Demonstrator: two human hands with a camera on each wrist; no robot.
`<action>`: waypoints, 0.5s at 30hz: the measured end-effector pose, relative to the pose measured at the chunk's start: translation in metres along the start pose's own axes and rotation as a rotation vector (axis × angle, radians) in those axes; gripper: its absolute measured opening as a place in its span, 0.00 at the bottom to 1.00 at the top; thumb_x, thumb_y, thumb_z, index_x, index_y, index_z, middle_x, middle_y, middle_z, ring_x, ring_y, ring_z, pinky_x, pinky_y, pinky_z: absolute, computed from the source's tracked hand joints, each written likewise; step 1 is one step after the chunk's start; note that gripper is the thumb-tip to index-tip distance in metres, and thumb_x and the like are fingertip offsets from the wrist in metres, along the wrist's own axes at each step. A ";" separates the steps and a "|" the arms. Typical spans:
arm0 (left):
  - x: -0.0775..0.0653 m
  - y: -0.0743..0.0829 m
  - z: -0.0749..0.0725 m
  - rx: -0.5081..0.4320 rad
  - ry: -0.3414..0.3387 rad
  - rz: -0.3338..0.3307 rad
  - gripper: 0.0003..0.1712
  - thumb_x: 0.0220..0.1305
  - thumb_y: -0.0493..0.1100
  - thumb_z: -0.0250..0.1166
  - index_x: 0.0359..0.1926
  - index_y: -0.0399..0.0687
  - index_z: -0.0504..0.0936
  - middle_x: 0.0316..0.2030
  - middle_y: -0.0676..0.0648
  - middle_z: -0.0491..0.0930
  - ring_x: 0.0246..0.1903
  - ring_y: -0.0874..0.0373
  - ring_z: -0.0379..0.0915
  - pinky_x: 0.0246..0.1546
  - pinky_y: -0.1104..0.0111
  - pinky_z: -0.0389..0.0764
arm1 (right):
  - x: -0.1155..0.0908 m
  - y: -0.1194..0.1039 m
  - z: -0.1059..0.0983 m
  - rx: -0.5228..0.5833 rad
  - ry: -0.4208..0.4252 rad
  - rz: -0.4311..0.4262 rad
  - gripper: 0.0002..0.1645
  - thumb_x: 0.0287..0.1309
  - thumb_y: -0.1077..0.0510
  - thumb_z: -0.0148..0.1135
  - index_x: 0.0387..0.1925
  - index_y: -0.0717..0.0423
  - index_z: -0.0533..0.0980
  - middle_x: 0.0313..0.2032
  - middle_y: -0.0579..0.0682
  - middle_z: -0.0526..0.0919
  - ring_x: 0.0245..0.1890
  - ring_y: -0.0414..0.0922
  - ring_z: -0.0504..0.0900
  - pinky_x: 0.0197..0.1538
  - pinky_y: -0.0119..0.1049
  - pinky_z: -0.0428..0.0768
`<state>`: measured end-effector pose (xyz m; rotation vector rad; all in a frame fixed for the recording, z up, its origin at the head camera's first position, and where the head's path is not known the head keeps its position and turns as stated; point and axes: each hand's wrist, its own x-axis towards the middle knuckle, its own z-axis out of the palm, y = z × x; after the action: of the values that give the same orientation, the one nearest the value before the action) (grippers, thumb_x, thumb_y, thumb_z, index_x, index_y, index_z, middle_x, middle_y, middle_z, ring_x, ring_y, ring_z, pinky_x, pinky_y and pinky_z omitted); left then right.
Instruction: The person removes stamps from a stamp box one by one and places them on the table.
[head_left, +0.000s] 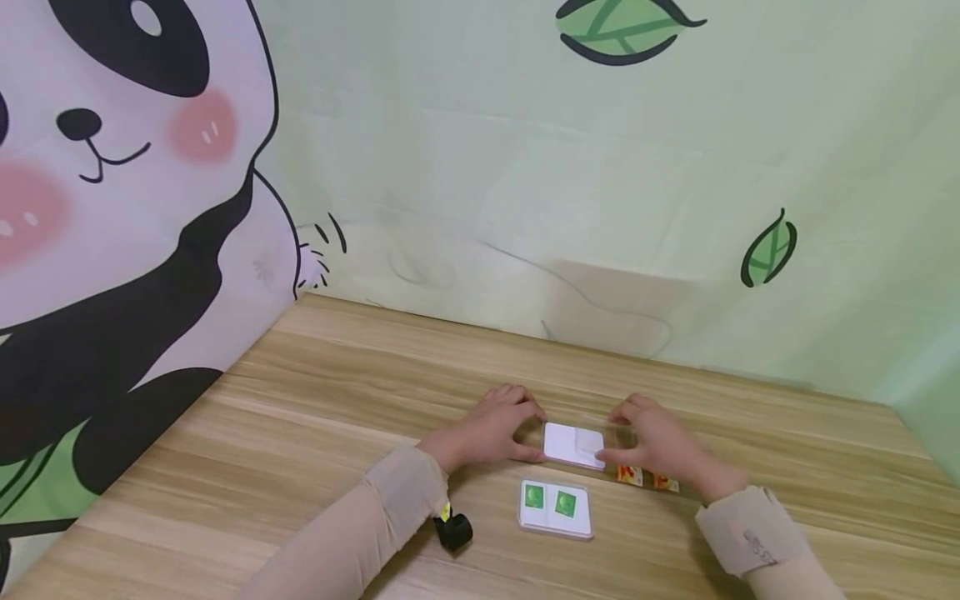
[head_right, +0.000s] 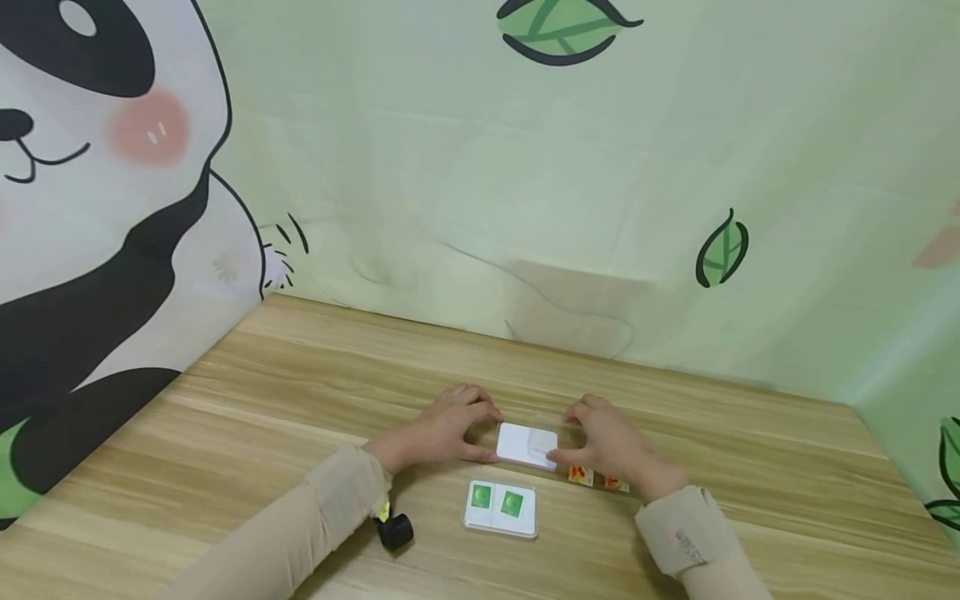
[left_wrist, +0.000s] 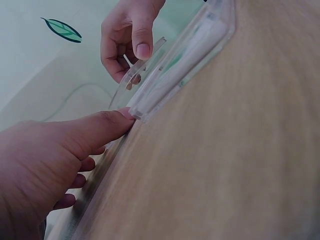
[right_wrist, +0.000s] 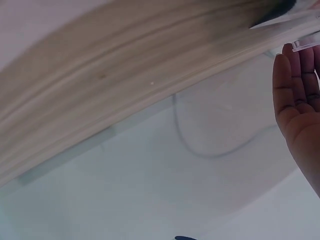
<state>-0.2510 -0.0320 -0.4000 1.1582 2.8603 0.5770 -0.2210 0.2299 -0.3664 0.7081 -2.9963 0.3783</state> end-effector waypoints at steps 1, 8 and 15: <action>0.000 0.000 0.000 0.000 0.001 0.000 0.32 0.56 0.63 0.66 0.58 0.54 0.76 0.55 0.53 0.72 0.58 0.57 0.63 0.64 0.62 0.63 | 0.001 -0.001 0.000 -0.001 -0.003 0.000 0.36 0.44 0.38 0.72 0.45 0.62 0.78 0.42 0.52 0.79 0.42 0.47 0.76 0.51 0.49 0.79; 0.000 0.000 0.000 -0.012 0.004 -0.001 0.31 0.56 0.63 0.66 0.57 0.54 0.77 0.55 0.53 0.72 0.59 0.57 0.63 0.65 0.61 0.63 | 0.004 -0.006 0.003 -0.006 0.007 -0.039 0.36 0.43 0.38 0.73 0.44 0.62 0.78 0.41 0.52 0.79 0.42 0.47 0.77 0.52 0.48 0.78; -0.001 0.002 -0.002 -0.020 0.009 0.000 0.31 0.56 0.62 0.67 0.57 0.54 0.77 0.55 0.52 0.72 0.59 0.56 0.63 0.65 0.60 0.63 | 0.007 -0.011 0.005 -0.023 0.031 -0.089 0.33 0.43 0.40 0.73 0.42 0.62 0.78 0.39 0.51 0.79 0.41 0.46 0.77 0.49 0.46 0.79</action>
<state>-0.2497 -0.0319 -0.3980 1.1565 2.8549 0.6105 -0.2220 0.2162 -0.3684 0.8216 -2.9230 0.3463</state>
